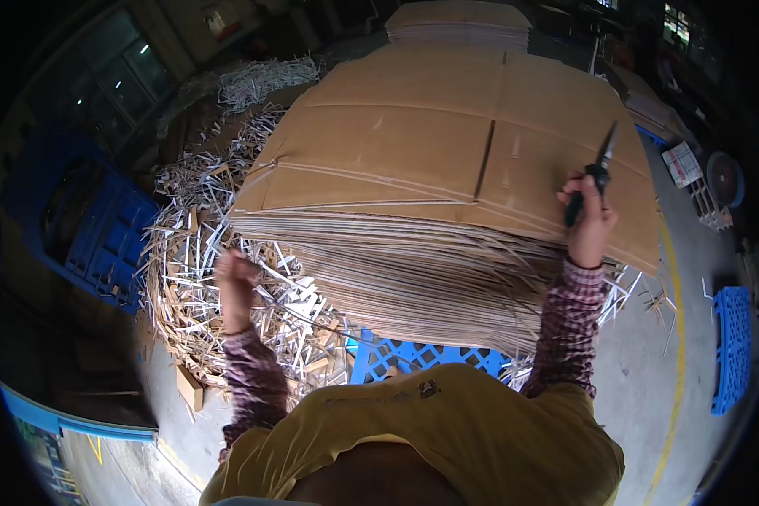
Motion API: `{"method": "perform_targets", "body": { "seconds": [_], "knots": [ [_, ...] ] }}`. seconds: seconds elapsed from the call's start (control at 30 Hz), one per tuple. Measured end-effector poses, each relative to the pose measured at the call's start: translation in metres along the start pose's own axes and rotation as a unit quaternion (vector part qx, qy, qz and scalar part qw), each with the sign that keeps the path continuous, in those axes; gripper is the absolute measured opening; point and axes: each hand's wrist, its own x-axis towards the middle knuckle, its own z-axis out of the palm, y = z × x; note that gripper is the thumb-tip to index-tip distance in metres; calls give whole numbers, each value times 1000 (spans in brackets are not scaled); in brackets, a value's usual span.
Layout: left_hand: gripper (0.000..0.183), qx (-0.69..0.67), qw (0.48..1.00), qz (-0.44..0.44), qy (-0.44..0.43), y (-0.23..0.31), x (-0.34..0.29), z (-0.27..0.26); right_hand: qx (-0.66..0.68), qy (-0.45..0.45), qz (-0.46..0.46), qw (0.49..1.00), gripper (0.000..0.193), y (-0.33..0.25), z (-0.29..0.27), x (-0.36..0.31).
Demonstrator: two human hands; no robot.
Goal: Cutting through a large stack of cardboard pieces with scissors.
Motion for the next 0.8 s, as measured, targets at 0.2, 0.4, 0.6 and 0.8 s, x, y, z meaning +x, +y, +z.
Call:
{"method": "perform_targets", "body": {
  "seconds": [0.2,0.4,0.6,0.8],
  "knots": [
    [25,-25,998,50,38,67,137,-81,-65,36,7,997,26,0,6,-4],
    [33,131,913,209,326,30,322,-193,-141,50,11,989,31,2,1,9],
    [35,692,699,165,-75,-5,320,-101,-131,93,2,987,30,-10,-1,-1],
    [49,485,788,243,-291,9,227,85,-10,87,63,994,29,19,0,12]
  ]
}}
